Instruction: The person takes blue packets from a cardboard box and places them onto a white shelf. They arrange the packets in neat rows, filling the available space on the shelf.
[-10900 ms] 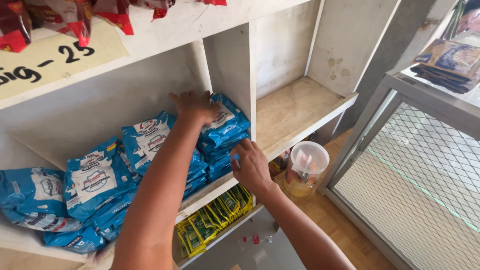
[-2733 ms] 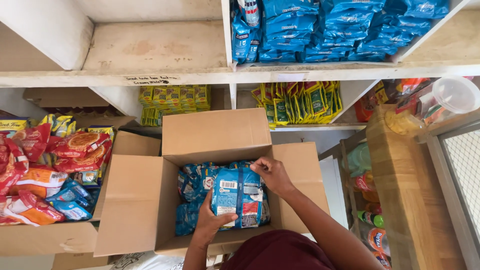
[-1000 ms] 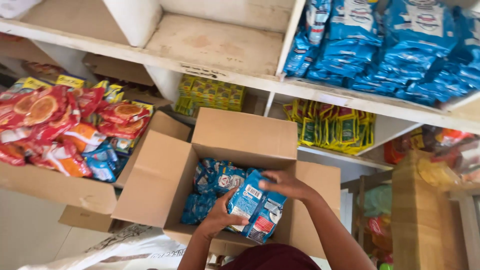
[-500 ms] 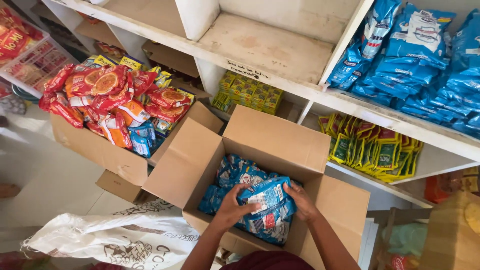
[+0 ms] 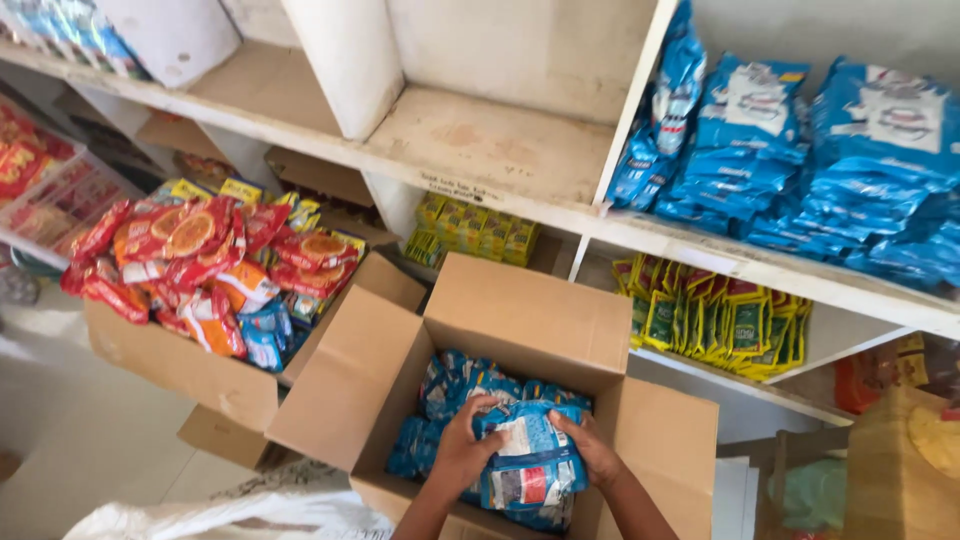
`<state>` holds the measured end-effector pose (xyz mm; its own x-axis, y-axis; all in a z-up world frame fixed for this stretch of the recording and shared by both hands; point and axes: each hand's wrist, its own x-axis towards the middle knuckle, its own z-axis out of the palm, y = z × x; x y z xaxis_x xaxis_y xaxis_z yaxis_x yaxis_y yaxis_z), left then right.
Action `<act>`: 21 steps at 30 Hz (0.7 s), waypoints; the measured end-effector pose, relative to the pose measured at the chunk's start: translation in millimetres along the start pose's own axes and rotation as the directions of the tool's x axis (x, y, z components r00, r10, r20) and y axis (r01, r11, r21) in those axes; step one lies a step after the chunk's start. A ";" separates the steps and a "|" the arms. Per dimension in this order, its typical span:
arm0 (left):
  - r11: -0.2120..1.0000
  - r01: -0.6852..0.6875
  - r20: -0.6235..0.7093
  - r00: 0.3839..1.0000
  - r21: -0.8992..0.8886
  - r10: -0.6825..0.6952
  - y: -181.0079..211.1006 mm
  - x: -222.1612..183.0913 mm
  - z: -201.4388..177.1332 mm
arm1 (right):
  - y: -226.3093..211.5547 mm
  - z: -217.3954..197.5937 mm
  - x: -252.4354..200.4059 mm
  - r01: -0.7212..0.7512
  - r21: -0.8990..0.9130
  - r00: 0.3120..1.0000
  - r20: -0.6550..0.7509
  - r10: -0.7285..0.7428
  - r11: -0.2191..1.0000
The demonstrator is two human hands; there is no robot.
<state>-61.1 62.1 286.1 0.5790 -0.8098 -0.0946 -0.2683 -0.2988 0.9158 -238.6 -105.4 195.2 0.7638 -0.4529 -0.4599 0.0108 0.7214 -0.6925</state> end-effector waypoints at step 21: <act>0.956 -0.087 -0.093 0.994 -0.280 0.064 -28.0 30.3 70.1 | -55.4 19.7 -30.2 0.194 -0.117 0.937 -0.271 -0.220 0.974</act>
<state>-90.0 10.5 230.2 0.6302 -0.7765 0.0006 -0.0916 -0.0735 0.9931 -249.5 -121.4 258.3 0.5390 -0.7246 -0.4294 0.0837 0.5533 -0.8288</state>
